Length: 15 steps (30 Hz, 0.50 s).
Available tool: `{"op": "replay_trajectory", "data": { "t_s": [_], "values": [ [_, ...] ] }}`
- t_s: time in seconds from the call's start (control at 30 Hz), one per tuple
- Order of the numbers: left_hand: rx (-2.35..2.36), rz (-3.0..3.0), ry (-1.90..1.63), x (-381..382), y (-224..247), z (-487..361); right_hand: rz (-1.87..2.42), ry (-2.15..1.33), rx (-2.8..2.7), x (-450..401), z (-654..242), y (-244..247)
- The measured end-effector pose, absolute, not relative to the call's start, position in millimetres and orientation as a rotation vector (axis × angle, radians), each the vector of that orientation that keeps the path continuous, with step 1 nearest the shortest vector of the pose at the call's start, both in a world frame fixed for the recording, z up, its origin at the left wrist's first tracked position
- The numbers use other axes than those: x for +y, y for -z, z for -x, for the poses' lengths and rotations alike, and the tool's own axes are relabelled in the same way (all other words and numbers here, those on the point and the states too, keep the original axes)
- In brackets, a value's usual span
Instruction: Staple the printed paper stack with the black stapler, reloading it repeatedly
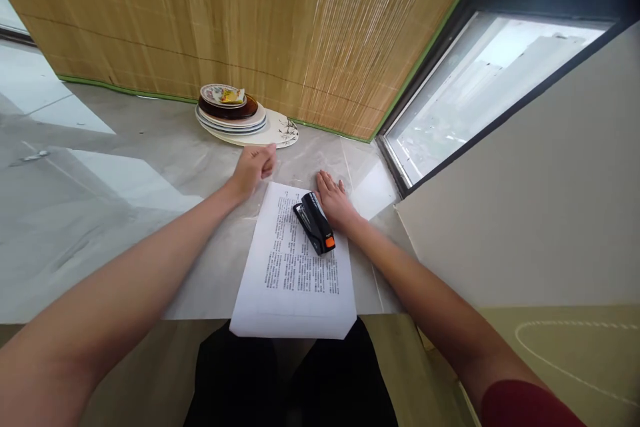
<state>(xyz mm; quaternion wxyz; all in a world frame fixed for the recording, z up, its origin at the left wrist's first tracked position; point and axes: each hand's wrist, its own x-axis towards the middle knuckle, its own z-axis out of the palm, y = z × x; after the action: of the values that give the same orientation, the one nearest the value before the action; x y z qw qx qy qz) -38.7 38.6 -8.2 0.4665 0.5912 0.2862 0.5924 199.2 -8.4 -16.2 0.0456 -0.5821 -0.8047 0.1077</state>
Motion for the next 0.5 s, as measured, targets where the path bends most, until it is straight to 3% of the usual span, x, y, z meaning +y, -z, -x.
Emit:
{"op": "replay_trajectory", "data": {
  "t_s": [0.23, 0.5],
  "values": [
    [0.871, -2.373, -0.894, 25.7, 23.3, 20.1, 1.485, -0.213, -2.221, -7.3, -204.1, 2.9],
    [1.001, -2.522, -0.660, 22.9, 25.3, 22.5, 1.449, -0.562, -2.315, -60.4, -205.1, -22.5]
  ]
}}
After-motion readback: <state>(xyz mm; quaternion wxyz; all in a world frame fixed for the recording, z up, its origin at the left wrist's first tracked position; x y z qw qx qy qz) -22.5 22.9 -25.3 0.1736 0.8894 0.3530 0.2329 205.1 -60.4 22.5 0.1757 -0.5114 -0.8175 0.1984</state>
